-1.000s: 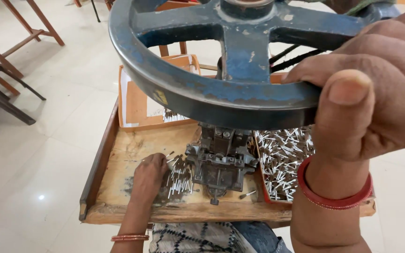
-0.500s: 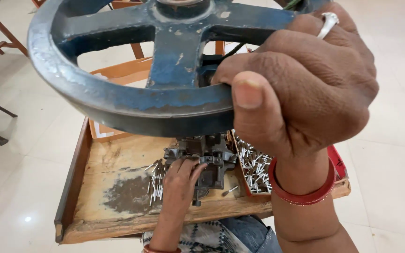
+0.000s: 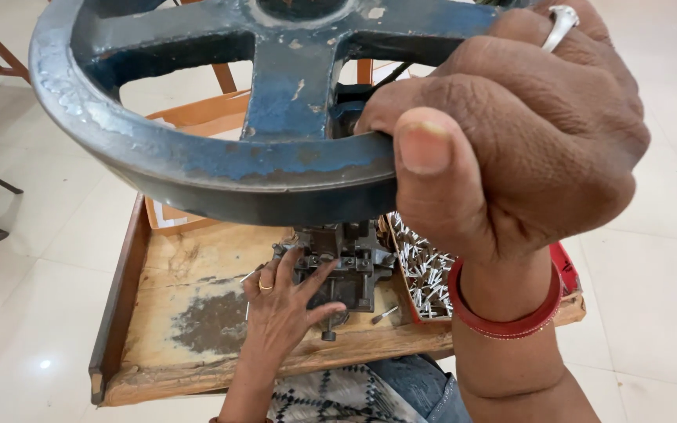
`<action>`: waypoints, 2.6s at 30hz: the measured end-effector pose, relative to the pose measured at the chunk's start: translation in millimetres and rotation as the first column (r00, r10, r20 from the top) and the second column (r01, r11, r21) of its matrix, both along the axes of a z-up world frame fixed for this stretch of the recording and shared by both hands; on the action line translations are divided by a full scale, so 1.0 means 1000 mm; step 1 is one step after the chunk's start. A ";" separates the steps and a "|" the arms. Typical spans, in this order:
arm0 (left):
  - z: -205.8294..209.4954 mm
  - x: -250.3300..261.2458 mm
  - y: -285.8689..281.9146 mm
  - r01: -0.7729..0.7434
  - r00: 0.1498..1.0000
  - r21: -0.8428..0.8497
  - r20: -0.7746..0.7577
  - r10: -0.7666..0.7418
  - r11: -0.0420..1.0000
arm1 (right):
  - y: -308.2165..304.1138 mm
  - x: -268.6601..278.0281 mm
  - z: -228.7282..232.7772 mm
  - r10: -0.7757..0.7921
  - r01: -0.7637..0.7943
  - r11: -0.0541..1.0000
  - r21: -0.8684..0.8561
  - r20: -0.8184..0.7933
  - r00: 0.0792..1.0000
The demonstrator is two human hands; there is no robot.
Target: Operating a manual wheel-driven press machine to assemble or punch small components.
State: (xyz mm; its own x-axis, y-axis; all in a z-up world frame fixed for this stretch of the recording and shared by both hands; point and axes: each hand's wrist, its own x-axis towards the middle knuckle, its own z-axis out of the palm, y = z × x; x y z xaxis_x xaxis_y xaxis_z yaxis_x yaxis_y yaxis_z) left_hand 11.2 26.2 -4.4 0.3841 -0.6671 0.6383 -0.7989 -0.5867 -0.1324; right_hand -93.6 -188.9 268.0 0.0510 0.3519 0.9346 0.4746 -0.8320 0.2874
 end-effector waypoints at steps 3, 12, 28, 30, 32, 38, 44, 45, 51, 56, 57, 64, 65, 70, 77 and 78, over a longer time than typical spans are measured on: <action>-0.001 0.004 0.004 -0.015 0.998 0.017 0.058 0.014 1.000 | -0.002 0.001 -0.001 -0.049 0.049 0.998 0.040 -0.003 0.999; 0.004 0.013 0.009 0.025 0.998 0.044 0.060 -0.028 0.999 | -0.001 0.000 -0.003 -0.006 0.006 0.999 0.041 -0.009 1.000; 0.013 0.016 0.010 0.066 0.997 0.092 0.034 -0.070 0.994 | 0.012 -0.003 0.003 -0.020 0.023 0.995 0.101 -0.025 0.999; 0.013 0.012 0.011 0.097 0.995 0.067 0.000 -0.098 0.993 | 0.015 -0.002 0.004 -0.032 0.035 0.992 0.121 -0.031 0.999; 0.013 0.005 0.013 0.125 0.990 -0.006 -0.066 -0.126 0.992 | 0.009 0.002 0.003 0.049 -0.050 0.997 0.063 0.018 0.999; 0.011 -0.020 0.012 0.108 0.963 -0.152 -0.230 -0.142 0.982 | 0.007 0.006 0.005 0.049 -0.051 0.996 0.078 0.033 0.998; 0.013 -0.025 0.003 0.081 0.958 -0.212 -0.253 -0.134 0.974 | 0.006 -0.007 0.001 -0.107 0.105 0.994 -0.041 -0.053 0.993; 0.009 -0.024 0.003 0.080 0.958 -0.212 -0.253 -0.134 0.974 | 0.029 -0.006 0.006 -0.107 0.105 0.994 -0.041 -0.053 0.993; -0.015 -0.016 -0.013 0.082 0.956 -0.292 -0.246 -0.158 0.953 | 0.145 0.040 0.002 -0.702 0.702 0.709 0.065 0.159 0.694; 0.029 -0.036 -0.016 -0.107 0.930 -0.191 -0.366 0.030 0.976 | 0.101 0.016 0.015 -0.539 0.570 0.816 -0.095 0.228 0.811; 0.029 -0.039 -0.015 -0.112 0.930 -0.198 -0.365 0.033 0.974 | 0.088 0.005 0.011 -0.533 0.565 0.819 -0.100 0.233 0.814; 0.023 -0.029 -0.028 0.057 0.956 -0.392 -0.244 -0.164 0.918 | 0.017 -0.011 0.012 -0.083 0.087 0.993 0.074 -0.058 0.995; 0.018 -0.024 -0.031 0.078 0.934 -0.431 -0.283 -0.217 0.899 | 0.015 -0.009 0.013 -0.026 0.031 0.996 0.085 -0.060 0.998; -0.013 -0.040 -0.051 0.099 0.908 -0.511 -0.304 -0.287 0.854 | 0.016 -0.001 0.009 -0.006 0.005 0.997 0.077 0.013 1.000; 0.036 -0.076 -0.075 0.422 0.841 -0.492 -0.101 -0.531 0.762 | 0.004 -0.005 0.003 -0.033 0.034 0.999 0.016 -0.054 0.998; 0.022 -0.054 -0.056 0.418 0.844 -0.493 -0.101 -0.527 0.763 | 0.001 -0.006 0.001 -0.028 0.029 0.999 0.015 -0.055 0.998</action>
State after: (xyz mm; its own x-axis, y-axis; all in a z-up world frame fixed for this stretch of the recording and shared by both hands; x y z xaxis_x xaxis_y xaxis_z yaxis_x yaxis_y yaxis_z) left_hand -43.0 -29.5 17.7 0.2604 -0.4731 0.8417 -0.9639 -0.0762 0.2553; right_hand -99.1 -187.7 269.1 0.1121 0.3346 0.9357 0.4652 -0.8497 0.2482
